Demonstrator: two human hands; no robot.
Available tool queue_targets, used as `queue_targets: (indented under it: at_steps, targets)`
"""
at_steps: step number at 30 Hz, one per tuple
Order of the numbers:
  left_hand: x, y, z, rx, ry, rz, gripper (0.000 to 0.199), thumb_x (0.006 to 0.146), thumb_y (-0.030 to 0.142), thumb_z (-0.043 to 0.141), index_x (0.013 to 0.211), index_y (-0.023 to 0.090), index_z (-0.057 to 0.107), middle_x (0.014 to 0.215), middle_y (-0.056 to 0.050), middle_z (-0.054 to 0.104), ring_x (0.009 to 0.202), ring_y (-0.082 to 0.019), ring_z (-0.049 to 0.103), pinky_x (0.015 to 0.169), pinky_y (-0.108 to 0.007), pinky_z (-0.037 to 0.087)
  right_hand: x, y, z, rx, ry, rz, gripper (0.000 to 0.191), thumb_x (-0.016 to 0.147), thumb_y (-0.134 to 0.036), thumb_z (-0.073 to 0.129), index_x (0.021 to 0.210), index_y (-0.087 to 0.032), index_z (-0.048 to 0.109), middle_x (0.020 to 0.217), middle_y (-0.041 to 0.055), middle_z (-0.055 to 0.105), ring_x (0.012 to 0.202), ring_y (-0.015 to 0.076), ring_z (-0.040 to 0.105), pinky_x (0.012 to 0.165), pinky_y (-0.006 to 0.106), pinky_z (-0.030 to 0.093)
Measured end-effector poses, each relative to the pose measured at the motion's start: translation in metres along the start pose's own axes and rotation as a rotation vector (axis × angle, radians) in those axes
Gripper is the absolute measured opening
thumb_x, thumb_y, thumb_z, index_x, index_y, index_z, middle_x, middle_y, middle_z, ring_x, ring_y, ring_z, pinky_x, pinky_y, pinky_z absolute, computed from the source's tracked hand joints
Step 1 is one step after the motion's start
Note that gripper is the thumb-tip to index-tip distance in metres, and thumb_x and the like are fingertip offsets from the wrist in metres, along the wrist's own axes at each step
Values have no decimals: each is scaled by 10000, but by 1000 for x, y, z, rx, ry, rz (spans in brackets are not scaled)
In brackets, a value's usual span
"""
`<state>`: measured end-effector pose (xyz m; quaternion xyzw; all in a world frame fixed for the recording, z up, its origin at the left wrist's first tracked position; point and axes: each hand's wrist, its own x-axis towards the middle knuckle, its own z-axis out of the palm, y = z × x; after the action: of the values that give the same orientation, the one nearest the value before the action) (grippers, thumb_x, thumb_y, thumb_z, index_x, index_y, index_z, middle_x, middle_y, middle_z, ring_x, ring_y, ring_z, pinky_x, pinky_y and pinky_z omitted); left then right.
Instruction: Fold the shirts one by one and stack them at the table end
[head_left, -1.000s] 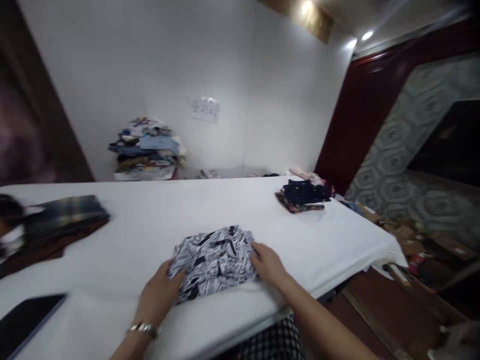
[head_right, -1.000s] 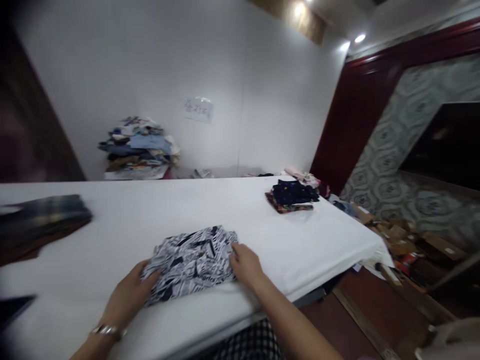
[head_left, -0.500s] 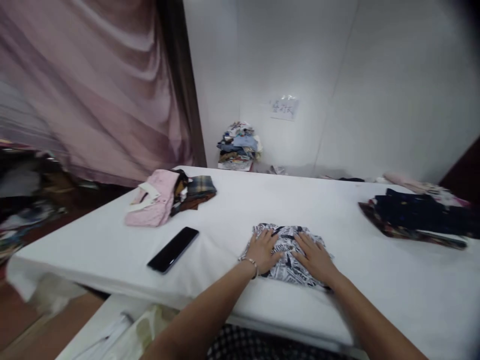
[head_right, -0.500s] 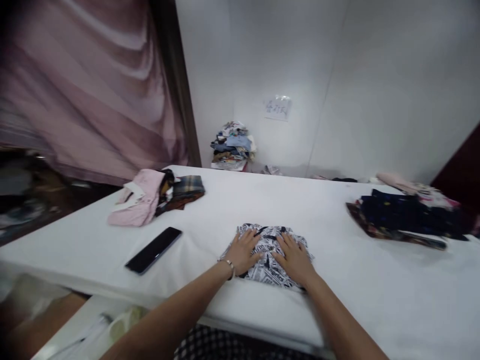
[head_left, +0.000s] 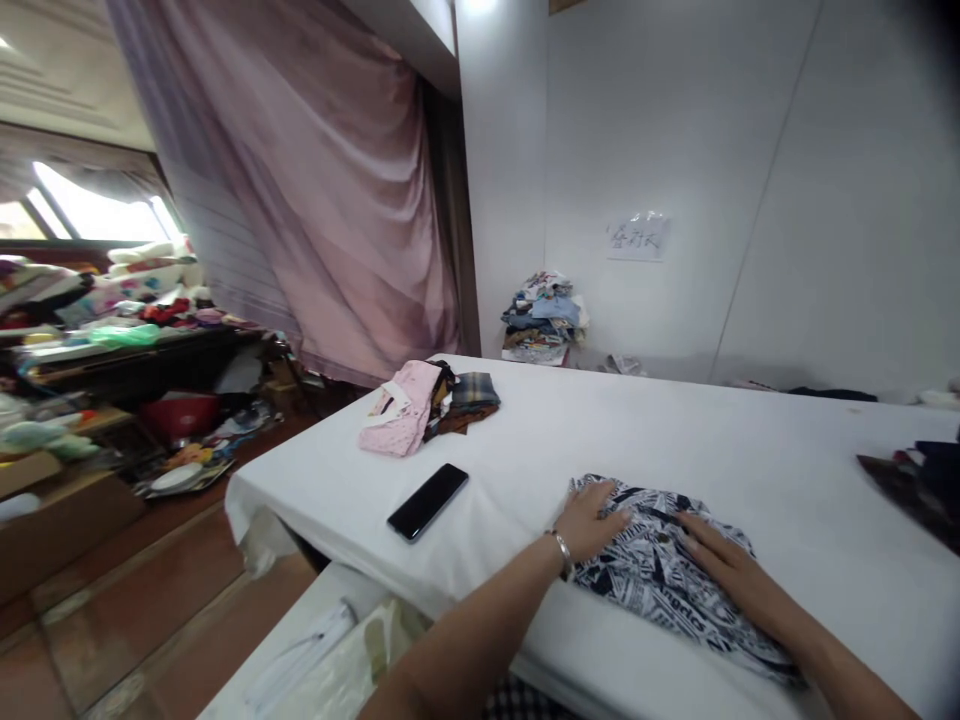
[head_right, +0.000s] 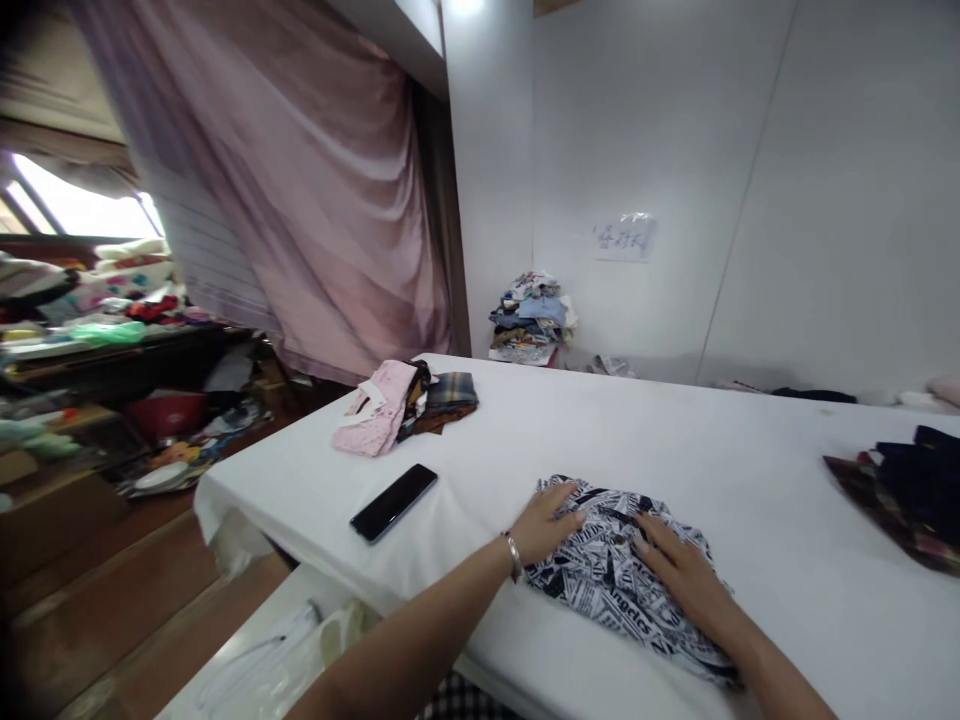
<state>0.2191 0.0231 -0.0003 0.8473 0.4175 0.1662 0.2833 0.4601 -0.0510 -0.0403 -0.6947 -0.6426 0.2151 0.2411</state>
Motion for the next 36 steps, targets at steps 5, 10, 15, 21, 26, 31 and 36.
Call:
queue_targets:
  at_steps: [5,10,15,21,26,31,36]
  targets:
    - [-27,3,6,193,99,139,690,872,655,312,1443,268,330,1537,-56,307,1435,-249,189,1175,-516,99,-12,16,5,-155,92,-52,679,820,-674,330,1380,-316,470,1498,18,353,1410,296,241,1125,554,215]
    - [-31,-8,25,290,-62,97,732,850,654,378,1441,224,344,1544,-87,277,1434,-293,181,1155,-551,145,-24,14,18,-296,71,-52,615,883,-597,318,1417,-306,410,1521,31,310,1422,269,223,1112,542,230]
    - [-26,-5,19,304,-1,108,622,880,542,434,1413,225,385,1523,-82,329,1425,-264,224,1149,-529,173,-25,-3,4,-194,78,-66,538,922,-520,369,1390,-268,450,1508,60,345,1417,271,240,1107,557,216]
    - [-51,13,11,381,150,275,549,839,431,561,1349,257,456,1460,-68,438,1367,-265,330,1134,-525,180,-65,-26,-18,157,457,-121,356,882,-458,509,1100,-229,672,1229,87,638,1238,271,494,1084,520,291]
    - [-47,13,17,447,75,354,452,849,316,561,1294,261,508,1376,-74,525,1205,-258,493,1009,-466,360,-116,-62,0,838,187,98,330,816,-478,613,973,-194,679,860,67,708,693,189,656,636,347,531]
    - [-21,21,8,489,31,353,249,919,215,425,1019,237,652,1020,-46,695,934,-223,605,811,-372,448,-126,-82,20,1356,-96,484,525,744,-501,709,1147,-196,566,1023,125,698,870,239,691,602,318,547]
    - [-29,41,8,404,162,428,260,943,217,381,1027,227,627,1036,-50,685,963,-218,592,834,-376,446,-98,-81,18,1629,-59,453,464,783,-541,654,1104,-213,581,1212,118,633,1059,259,628,799,428,548]
